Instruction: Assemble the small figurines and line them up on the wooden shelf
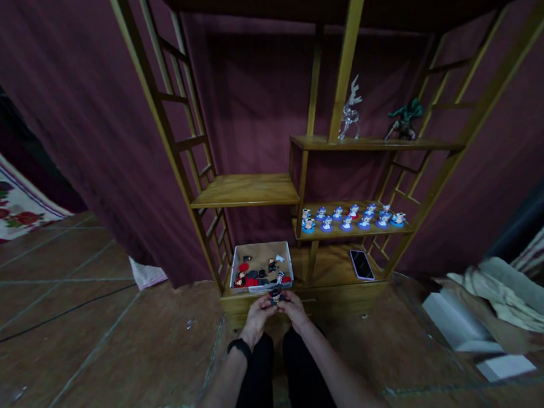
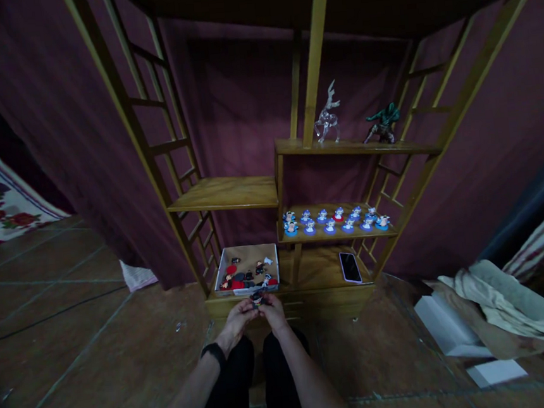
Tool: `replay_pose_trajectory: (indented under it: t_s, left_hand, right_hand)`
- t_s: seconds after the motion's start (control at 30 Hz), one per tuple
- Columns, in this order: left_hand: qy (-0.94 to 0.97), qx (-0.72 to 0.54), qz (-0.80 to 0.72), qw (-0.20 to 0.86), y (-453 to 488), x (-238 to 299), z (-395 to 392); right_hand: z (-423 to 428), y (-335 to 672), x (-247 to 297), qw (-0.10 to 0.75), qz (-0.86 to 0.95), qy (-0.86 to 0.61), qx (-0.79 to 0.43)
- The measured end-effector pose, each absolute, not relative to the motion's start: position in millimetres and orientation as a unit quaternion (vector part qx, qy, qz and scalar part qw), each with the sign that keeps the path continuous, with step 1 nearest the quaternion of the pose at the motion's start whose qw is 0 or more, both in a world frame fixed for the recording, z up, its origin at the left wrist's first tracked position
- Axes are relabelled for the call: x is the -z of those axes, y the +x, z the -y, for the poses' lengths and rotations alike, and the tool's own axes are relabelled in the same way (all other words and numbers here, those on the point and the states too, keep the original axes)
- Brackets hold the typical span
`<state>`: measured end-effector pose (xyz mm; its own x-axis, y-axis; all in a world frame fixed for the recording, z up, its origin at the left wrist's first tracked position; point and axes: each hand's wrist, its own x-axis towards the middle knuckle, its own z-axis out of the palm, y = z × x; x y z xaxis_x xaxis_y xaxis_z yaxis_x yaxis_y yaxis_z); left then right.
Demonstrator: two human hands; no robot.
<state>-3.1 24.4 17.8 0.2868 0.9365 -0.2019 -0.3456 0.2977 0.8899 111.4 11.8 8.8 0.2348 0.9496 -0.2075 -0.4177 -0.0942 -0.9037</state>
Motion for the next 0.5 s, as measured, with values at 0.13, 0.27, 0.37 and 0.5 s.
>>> replay_pose_trajectory:
  t_s: [0.13,0.27,0.37,0.5]
  left_hand:
    - [0.415,-0.455,-0.366,0.698,-5.2,-18.7,-24.7]
    - [0.435,-0.473,-0.364,0.674,-3.3,-20.6,-23.6]
    - [0.457,-0.483,-0.378,0.644,-2.6,-20.1,-23.8]
    - [0.487,-0.475,-0.395,0.617,-6.2,-17.6,-26.3]
  right_hand:
    - [-11.3,110.1,-4.9,0.624,0.281,-0.47,-0.558]
    - [-10.6,107.2,-5.0,0.623,0.301,-0.446,-0.567]
    - [-8.5,105.5,-8.2,0.622,0.295,-0.433,-0.582]
    - [-6.4,103.9,-10.1,0.618,0.287,-0.425,-0.596]
